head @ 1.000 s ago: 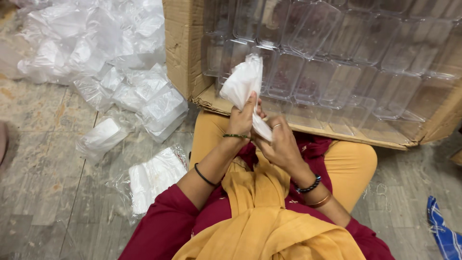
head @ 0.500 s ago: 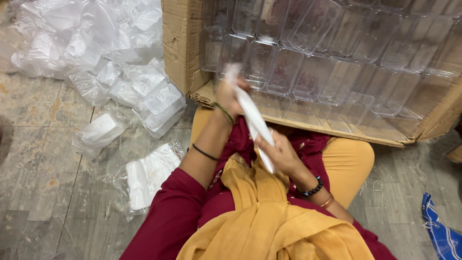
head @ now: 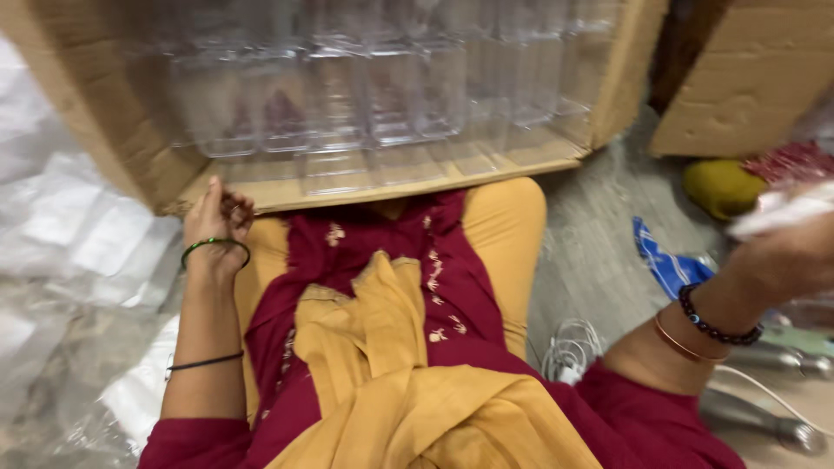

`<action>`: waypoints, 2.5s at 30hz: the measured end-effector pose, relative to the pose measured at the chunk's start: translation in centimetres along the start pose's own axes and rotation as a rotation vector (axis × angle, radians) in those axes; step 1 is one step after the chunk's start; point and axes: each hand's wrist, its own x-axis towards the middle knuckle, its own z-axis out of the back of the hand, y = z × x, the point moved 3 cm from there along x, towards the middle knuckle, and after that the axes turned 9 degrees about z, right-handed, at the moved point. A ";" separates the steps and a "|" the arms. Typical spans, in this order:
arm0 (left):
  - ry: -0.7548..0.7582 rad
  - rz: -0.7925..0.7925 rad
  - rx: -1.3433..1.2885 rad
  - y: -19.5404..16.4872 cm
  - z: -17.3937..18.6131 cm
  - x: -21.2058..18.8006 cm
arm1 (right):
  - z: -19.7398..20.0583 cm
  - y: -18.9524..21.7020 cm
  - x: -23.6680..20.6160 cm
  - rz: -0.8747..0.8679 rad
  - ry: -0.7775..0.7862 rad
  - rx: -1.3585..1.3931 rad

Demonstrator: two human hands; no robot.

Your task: The person sits on the floor in front of an open cardboard box of clear plastic containers. They fit lids onto containers, place containers into clear plastic bags, and set the bagged containers back into the box.

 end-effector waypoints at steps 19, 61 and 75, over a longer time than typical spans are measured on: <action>0.190 -0.051 0.317 3.9 -8.7 -2.8 | -2.7 -8.0 -11.4 -0.230 0.429 -0.369; 0.206 0.150 0.046 -2.0 -12.3 -5.3 | -24.1 22.8 -28.4 -0.822 1.706 1.103; 0.057 -0.407 0.156 -3.3 -13.8 -8.6 | -28.9 27.1 -21.3 -1.078 0.786 1.306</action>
